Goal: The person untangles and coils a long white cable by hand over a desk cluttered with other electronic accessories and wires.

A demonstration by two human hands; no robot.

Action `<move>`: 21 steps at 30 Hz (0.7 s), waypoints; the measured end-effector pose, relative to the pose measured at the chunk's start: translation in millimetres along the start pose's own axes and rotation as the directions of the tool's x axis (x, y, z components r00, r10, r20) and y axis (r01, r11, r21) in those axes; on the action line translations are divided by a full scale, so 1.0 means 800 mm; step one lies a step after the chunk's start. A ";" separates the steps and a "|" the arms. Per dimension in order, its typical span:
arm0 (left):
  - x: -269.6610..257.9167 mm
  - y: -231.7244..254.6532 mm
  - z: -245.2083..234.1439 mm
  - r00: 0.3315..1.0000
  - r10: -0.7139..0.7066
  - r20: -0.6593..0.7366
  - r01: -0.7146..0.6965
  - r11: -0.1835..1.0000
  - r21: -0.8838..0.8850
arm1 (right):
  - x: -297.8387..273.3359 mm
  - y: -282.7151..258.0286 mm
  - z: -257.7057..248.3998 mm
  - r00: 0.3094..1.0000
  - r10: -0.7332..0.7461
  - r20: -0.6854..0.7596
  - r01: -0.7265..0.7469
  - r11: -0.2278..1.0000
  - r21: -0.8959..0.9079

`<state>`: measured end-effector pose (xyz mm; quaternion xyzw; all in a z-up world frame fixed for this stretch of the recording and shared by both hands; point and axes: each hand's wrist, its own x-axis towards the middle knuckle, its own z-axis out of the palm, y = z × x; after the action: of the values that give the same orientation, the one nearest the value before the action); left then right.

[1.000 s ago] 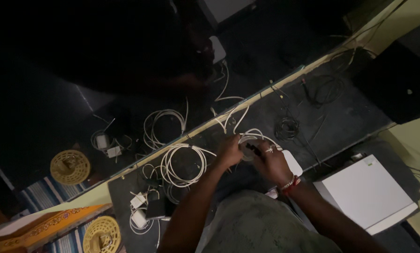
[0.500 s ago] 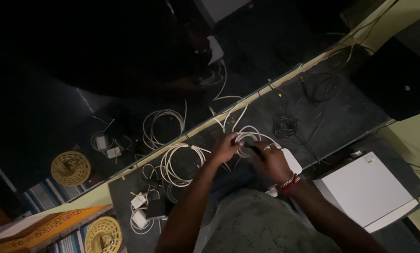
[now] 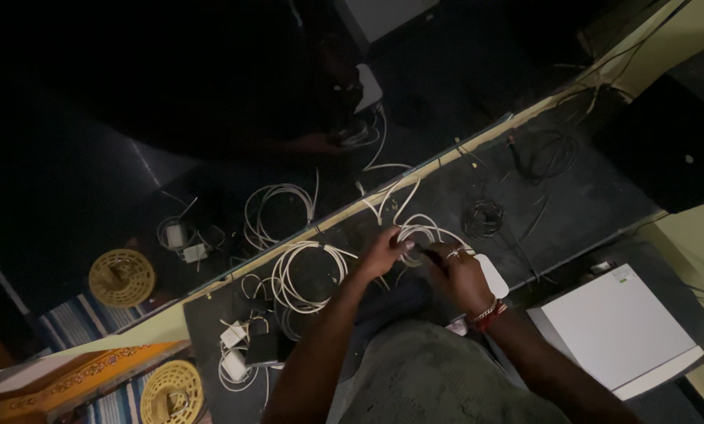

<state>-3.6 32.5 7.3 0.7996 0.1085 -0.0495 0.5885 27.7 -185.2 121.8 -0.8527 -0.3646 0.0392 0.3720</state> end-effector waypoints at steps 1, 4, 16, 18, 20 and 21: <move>-0.001 0.004 -0.001 1.000 -0.003 -0.012 0.003 1.000 0.017 | 0.000 -0.002 -0.002 1.000 -0.019 -0.008 0.019 1.000 0.005; -0.009 0.013 -0.004 0.999 -0.013 -0.034 0.014 0.999 0.039 | -0.001 -0.002 0.001 1.000 -0.019 -0.001 0.019 1.000 -0.003; 0.003 -0.041 0.003 0.999 0.002 -0.049 -0.012 0.975 -0.221 | -0.002 0.007 0.015 0.999 -0.034 0.035 0.035 0.999 -0.027; 0.001 -0.042 0.010 0.996 -0.034 -0.080 0.014 0.972 -0.233 | 0.003 0.010 0.015 0.994 -0.107 0.029 0.108 0.993 -0.036; -0.009 -0.036 0.005 0.982 0.113 -0.149 -0.117 0.993 -0.016 | 0.006 0.014 0.020 0.966 -0.257 0.009 0.257 0.964 -0.064; -0.019 -0.031 0.006 0.968 0.186 -0.169 -0.172 0.981 0.094 | 0.009 0.016 0.023 0.976 -0.217 0.027 0.218 0.974 -0.066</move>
<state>-23.8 33.0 -14.0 0.8299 0.0857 0.0709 0.5467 34.7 -175.0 101.1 -0.8195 -0.4605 -0.0059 0.3411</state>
